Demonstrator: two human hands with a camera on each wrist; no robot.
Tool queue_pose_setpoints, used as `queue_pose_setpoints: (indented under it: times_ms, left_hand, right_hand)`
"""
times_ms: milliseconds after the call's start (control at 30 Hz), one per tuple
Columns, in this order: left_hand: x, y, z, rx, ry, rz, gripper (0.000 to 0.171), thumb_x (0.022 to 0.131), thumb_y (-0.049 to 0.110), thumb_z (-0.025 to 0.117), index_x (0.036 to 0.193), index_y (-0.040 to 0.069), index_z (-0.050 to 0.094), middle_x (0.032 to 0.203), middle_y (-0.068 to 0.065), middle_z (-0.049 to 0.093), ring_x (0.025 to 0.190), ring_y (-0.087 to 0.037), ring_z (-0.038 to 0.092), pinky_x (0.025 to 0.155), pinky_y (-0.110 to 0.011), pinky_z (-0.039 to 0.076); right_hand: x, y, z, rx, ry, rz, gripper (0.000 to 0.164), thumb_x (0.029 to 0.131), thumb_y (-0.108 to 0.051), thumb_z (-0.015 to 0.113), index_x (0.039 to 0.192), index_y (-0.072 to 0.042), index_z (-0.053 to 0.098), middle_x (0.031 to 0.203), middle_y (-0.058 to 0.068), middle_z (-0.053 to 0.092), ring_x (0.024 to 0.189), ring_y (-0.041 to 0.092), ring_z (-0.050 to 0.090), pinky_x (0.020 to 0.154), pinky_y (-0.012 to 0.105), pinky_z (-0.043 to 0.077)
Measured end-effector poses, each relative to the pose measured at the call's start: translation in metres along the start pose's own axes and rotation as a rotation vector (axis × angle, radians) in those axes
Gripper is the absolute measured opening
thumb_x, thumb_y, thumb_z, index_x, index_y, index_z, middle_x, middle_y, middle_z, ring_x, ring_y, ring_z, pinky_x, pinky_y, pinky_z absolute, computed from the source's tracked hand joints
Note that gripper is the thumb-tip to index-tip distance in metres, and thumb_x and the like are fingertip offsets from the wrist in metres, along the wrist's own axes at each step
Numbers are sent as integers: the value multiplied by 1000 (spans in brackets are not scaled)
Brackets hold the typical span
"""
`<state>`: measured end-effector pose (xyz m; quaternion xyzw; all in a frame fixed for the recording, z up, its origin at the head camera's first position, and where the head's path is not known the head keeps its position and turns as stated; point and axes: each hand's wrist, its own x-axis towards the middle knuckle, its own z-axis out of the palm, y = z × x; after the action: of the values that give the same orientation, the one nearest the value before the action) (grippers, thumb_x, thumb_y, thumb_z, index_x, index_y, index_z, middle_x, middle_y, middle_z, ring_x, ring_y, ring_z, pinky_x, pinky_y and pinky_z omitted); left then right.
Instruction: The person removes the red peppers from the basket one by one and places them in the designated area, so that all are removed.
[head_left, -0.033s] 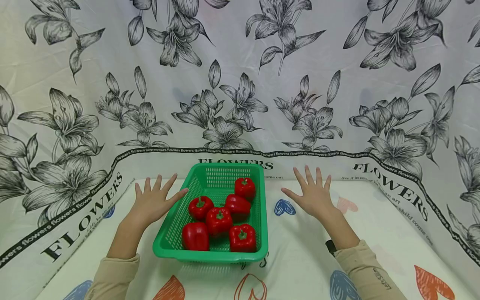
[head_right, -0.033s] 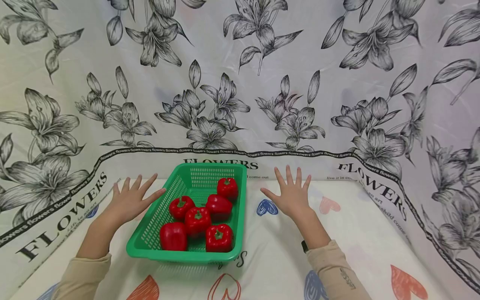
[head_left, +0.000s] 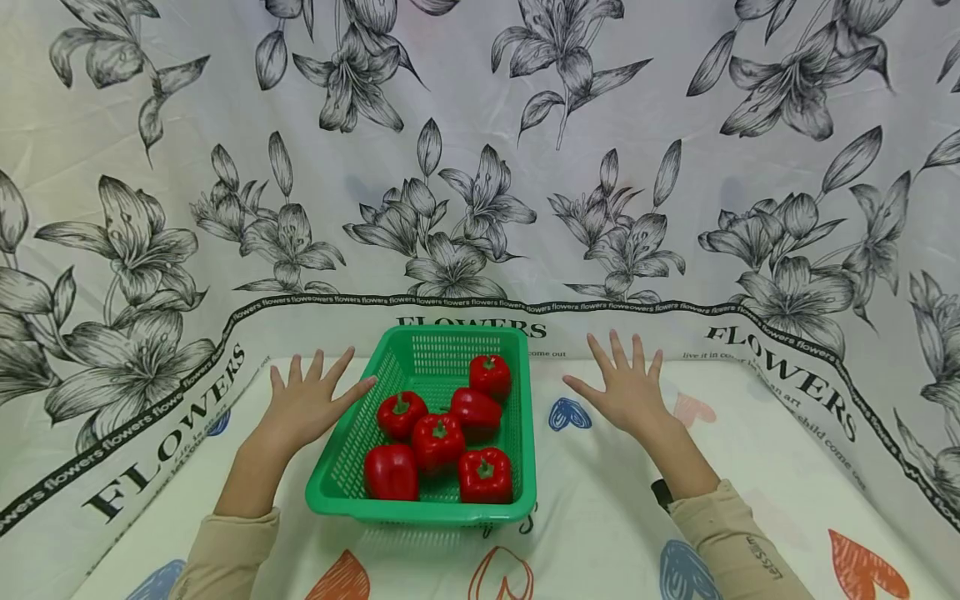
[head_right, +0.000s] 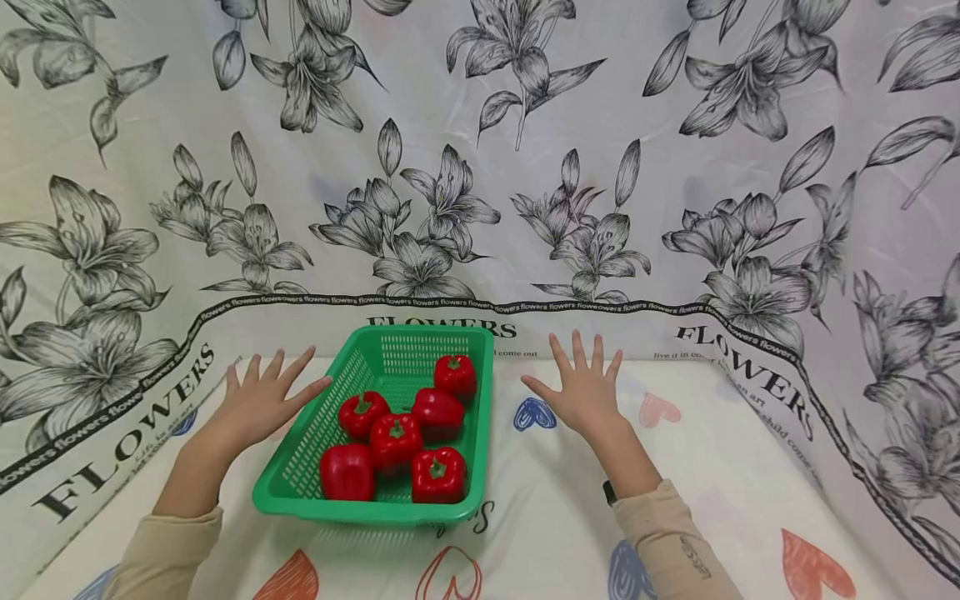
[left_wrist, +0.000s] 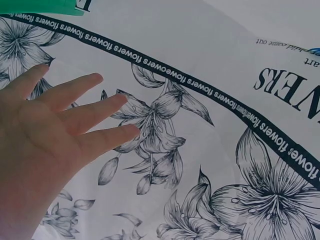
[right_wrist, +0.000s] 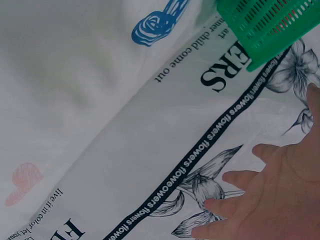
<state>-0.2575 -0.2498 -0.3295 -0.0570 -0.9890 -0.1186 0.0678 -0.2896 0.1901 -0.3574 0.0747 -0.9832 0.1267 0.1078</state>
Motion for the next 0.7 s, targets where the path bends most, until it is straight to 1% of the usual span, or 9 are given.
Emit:
queue_pose_setpoints:
  times_ms: [233,300,400,533,633,700]
  left_hand:
    - [-3,0,1,-8,-21,-10,87,94,71,32,156,13,20,155,-38,15,139,-66,4,105,-81,-6]
    - [-4,0,3,-8,-22,-9,87,94,72,31,156,13,20,155,-37,16,139,-66,5,105,-81,-5]
    - [-6,-1,6,-3,-18,-6,86,94,72,30,157,13,20,155,-36,19,139,-65,8,105,-81,-2]
    - [-8,-1,10,-21,-12,-1,85,95,69,30,156,11,21,153,-36,24,139,-64,13,106,-81,4]
    - [-9,-1,13,-48,-5,7,81,97,66,31,156,10,22,152,-37,27,138,-63,17,106,-80,8]
    - [-10,-2,14,-60,11,18,79,99,62,32,155,8,23,150,-36,31,137,-61,23,107,-78,15]
  right_hand:
    - [-3,1,1,13,8,1,88,92,-67,46,158,-19,15,163,22,7,148,50,-6,111,74,-11]
    - [-4,1,2,18,15,-1,88,92,-67,46,158,-19,15,163,21,7,148,50,-5,112,73,-11]
    - [-7,1,3,43,20,-7,88,92,-67,46,158,-19,14,163,22,9,148,51,0,113,73,-6]
    - [-10,2,6,121,15,-4,89,92,-68,44,158,-18,11,163,22,9,147,52,6,115,72,4]
    - [-12,2,6,223,9,14,90,92,-68,44,159,-19,8,163,22,8,147,51,8,115,71,10]
    - [-13,3,6,298,2,27,91,92,-68,45,159,-19,7,164,21,7,148,49,9,114,71,14]
